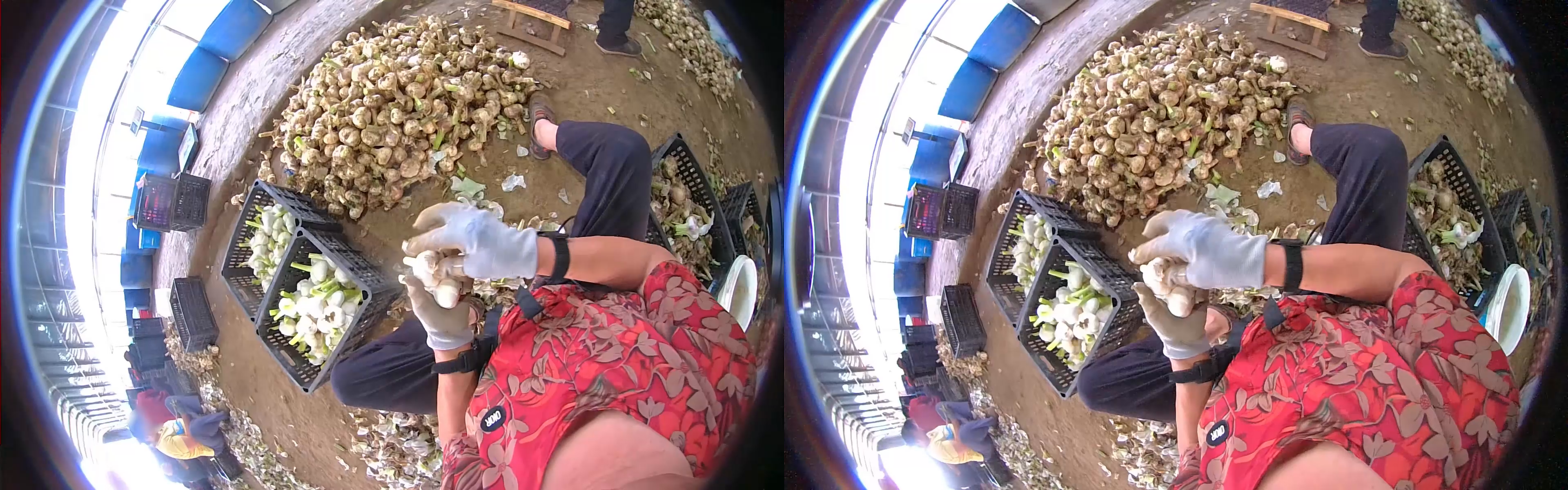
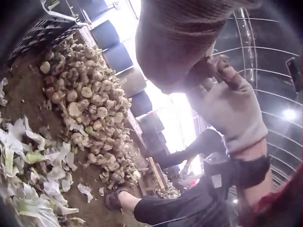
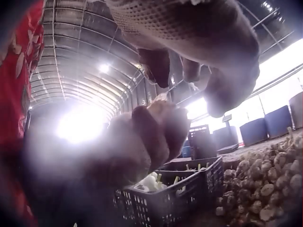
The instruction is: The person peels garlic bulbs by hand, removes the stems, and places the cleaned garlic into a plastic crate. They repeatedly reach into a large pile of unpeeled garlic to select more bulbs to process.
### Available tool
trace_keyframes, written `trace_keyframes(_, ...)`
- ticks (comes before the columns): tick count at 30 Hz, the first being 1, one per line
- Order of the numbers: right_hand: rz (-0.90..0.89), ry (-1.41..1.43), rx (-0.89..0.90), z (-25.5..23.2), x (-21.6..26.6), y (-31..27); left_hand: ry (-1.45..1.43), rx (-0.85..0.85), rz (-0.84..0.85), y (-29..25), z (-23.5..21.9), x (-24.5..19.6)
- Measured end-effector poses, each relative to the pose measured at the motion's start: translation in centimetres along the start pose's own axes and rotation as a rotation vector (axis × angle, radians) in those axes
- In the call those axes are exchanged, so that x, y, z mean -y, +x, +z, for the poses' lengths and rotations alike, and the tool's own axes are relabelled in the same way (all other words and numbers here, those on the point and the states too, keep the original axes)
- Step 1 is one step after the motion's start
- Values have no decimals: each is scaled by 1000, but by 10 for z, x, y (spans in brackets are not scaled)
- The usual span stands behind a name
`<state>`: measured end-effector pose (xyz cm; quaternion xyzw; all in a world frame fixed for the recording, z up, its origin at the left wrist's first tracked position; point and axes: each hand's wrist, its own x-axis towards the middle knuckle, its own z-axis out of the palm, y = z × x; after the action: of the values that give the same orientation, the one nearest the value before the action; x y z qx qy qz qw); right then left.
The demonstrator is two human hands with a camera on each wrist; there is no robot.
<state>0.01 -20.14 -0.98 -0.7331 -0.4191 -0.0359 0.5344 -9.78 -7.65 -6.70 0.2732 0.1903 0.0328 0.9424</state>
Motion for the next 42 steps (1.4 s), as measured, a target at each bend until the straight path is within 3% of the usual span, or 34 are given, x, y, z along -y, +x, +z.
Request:
trace_keyframes(4,-65,-87,29,-1,0,2,11,-29,-37,-5,2,-4)
trace_keyframes(5,-46,-49,-21,0,0,-2,-39,-5,-43,-5,1,-7)
trace_keyframes(8,-37,3,70,-12,0,-21,-159,135,-19,-2,-1,-18)
trace_keyframes(9,11,74,202,-19,-1,-22,-193,194,-2,0,-1,-20)
trace_keyframes(11,27,-25,164,-21,7,-17,-244,250,0,3,2,-24)
trace_keyframes(14,-33,-101,53,-12,13,1,-48,-65,37,-3,19,-18)
trace_keyframes(15,-48,-98,42,-4,11,7,-119,-7,-23,-1,16,-22)
trace_keyframes(18,-125,-123,84,11,2,16,-174,-122,-66,-1,11,-19)
trace_keyframes(20,-41,65,276,-2,3,20,-264,-143,-46,1,1,-24)
trace_keyframes(21,-6,90,291,-8,2,24,-332,-77,-40,3,-14,-23)
trace_keyframes(24,4,19,302,-25,-22,47,-471,-200,-69,3,-38,-21)
trace_keyframes(26,382,226,339,-38,-19,70,-499,-354,-196,3,-52,-23)
trace_keyframes(28,266,39,250,-40,-45,73,-520,-336,-194,6,-75,-18)
trace_keyframes(29,212,-59,205,-42,-64,71,-508,-415,-189,10,-80,-24)
trace_keyframes(30,257,-24,200,-45,-71,73,-631,-328,-218,15,-81,-44)
trace_keyframes(31,309,14,204,-47,-76,70,-410,-349,-94,27,-97,-65)
trace_keyframes(32,370,56,211,-46,-80,65,-93,-492,146,30,-67,-95)
trace_keyframes(33,472,19,254,-49,-70,66,-70,-326,233,36,-65,-132)
trace_keyframes(35,382,28,246,-50,-59,65,-197,-228,451,55,-32,-188)
trace_keyframes(36,323,25,239,-52,-52,69,-350,-293,597,66,-1,-203)
trace_keyframes(37,407,148,231,-53,-46,70,-289,-379,622,79,-2,-204)
trace_keyframes(38,382,168,221,-55,-45,70,-225,-469,650,88,-5,-205)
trace_keyframes(39,354,190,210,-56,-45,72,150,-396,720,112,-41,-184)
trace_keyframes(40,325,205,197,-60,-40,71,114,-354,621,112,-41,-155)
trace_keyframes(41,333,259,199,-66,-41,71,297,-355,544,121,-57,-119)
trace_keyframes(42,306,199,188,-71,-40,72,753,-367,461,128,-73,-76)
